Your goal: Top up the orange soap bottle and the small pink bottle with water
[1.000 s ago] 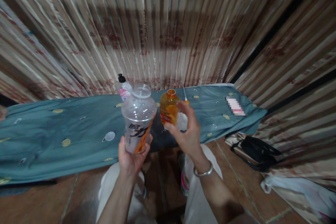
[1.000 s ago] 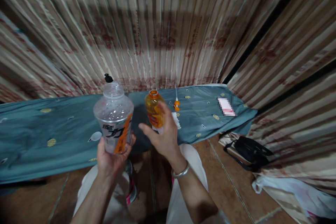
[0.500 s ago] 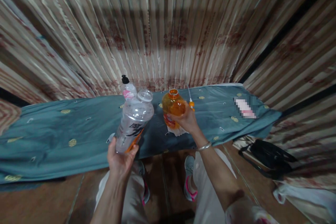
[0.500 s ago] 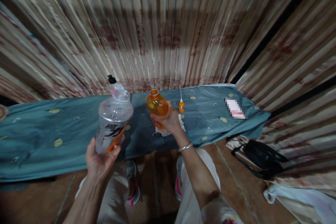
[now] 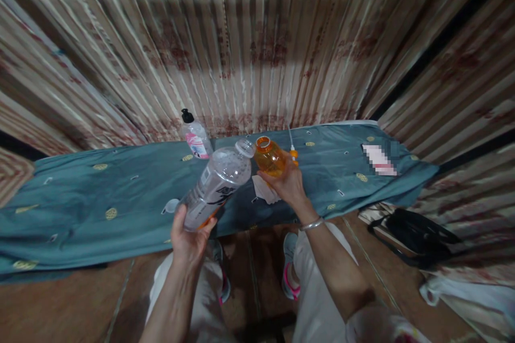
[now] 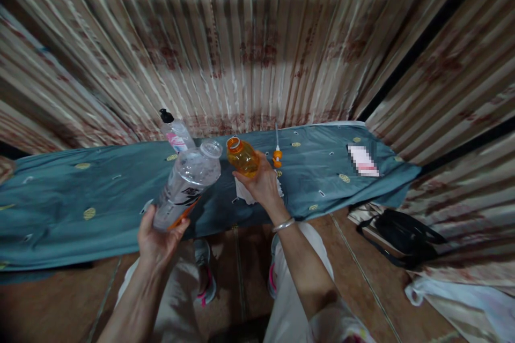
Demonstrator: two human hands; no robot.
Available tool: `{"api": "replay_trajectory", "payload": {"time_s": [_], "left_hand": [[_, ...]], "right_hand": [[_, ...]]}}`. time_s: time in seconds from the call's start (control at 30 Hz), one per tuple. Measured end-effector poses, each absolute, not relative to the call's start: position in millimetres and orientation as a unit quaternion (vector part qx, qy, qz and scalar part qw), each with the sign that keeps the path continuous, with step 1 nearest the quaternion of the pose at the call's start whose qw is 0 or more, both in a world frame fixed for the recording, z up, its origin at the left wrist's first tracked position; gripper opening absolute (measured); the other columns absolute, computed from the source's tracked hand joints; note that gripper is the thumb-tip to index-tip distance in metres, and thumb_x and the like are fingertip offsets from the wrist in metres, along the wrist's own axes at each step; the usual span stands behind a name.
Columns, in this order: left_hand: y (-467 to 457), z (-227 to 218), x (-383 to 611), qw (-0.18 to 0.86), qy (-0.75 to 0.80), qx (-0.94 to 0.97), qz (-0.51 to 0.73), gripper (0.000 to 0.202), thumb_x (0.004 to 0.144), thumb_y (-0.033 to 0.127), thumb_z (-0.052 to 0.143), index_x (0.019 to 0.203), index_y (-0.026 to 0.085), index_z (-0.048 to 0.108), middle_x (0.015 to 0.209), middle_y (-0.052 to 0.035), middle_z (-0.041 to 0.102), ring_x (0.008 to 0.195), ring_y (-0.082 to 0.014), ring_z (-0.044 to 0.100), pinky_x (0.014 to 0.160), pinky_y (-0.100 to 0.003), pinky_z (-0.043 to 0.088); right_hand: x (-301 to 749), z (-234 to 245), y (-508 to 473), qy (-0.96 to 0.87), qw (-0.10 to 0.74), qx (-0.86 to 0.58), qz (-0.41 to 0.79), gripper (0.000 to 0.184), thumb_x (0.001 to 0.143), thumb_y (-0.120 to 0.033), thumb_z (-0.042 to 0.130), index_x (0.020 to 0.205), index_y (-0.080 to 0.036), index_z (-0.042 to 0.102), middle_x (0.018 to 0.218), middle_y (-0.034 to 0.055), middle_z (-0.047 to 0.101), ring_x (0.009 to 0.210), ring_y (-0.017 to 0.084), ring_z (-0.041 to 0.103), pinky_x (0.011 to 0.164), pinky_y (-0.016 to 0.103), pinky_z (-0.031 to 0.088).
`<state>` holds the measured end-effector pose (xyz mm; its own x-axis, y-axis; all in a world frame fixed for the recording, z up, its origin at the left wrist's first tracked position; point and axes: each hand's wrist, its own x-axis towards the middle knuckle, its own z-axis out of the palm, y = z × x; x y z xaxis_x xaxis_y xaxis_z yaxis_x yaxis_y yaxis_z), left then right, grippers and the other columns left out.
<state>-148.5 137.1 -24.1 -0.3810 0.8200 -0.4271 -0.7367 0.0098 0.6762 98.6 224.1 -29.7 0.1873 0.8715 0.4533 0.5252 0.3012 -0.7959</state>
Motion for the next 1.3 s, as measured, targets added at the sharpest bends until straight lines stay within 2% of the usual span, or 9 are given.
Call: {"api": "replay_trajectory", "payload": {"time_s": [0.13,0.6,0.83,1.1,1.3], "left_hand": [[136.7,-23.9,-150.0,0.550,0.446,0.064,0.703,0.031,0.073,0.036,0.080,0.097,0.020,0.069,0.086,-0.0062,0.078,0.070,-0.0260,0.075,0.049,-0.031,0.059],[131.8,-9.5,-154.1,0.530,0.449,0.105,0.712,0.034,0.071,0.034,0.080,0.099,0.018,0.070,0.085,-0.0078,0.079,0.068,-0.0278,0.077,0.047,-0.030,0.061],[130.6,-10.1,-162.3,0.521,0.448,0.131,0.715,0.038,0.067,0.035,0.083,0.099,0.017,0.075,0.083,-0.0072,0.080,0.065,-0.0271,0.077,0.045,-0.029,0.060],[129.0,-3.2,-161.3,0.481,0.474,0.129,0.726,0.031,0.064,0.034,0.082,0.091,0.020,0.074,0.074,-0.0037,0.077,0.058,-0.0252,0.074,0.043,-0.030,0.060],[131.5,5.0,-163.4,0.480,0.491,0.149,0.712,0.036,0.057,0.036,0.084,0.086,0.019,0.072,0.070,-0.0031,0.075,0.051,-0.0222,0.070,0.041,-0.028,0.058]], "right_hand": [[99.1,-30.6,223.5,-0.621,0.514,-0.568,0.162,0.078,0.069,-0.048,0.093,0.133,-0.021,0.058,0.126,0.0143,0.076,0.117,0.034,0.074,0.102,0.050,0.060],[93.0,-30.3,221.0,-0.653,0.485,-0.565,0.138,0.079,0.070,-0.041,0.093,0.136,-0.019,0.055,0.131,0.0170,0.073,0.122,0.037,0.071,0.105,0.054,0.058],[95.9,-28.2,219.6,-0.667,0.486,-0.549,0.134,0.074,0.074,-0.032,0.087,0.139,-0.019,0.053,0.133,0.0159,0.072,0.124,0.035,0.070,0.107,0.054,0.058],[101.9,-31.7,222.5,-0.683,0.479,-0.540,0.116,0.072,0.077,-0.032,0.086,0.140,-0.021,0.052,0.138,0.0162,0.069,0.130,0.036,0.066,0.113,0.058,0.054],[102.6,-35.8,223.4,-0.688,0.468,-0.546,0.100,0.073,0.080,-0.033,0.085,0.142,-0.018,0.051,0.139,0.0186,0.067,0.130,0.037,0.066,0.114,0.058,0.053]]}}
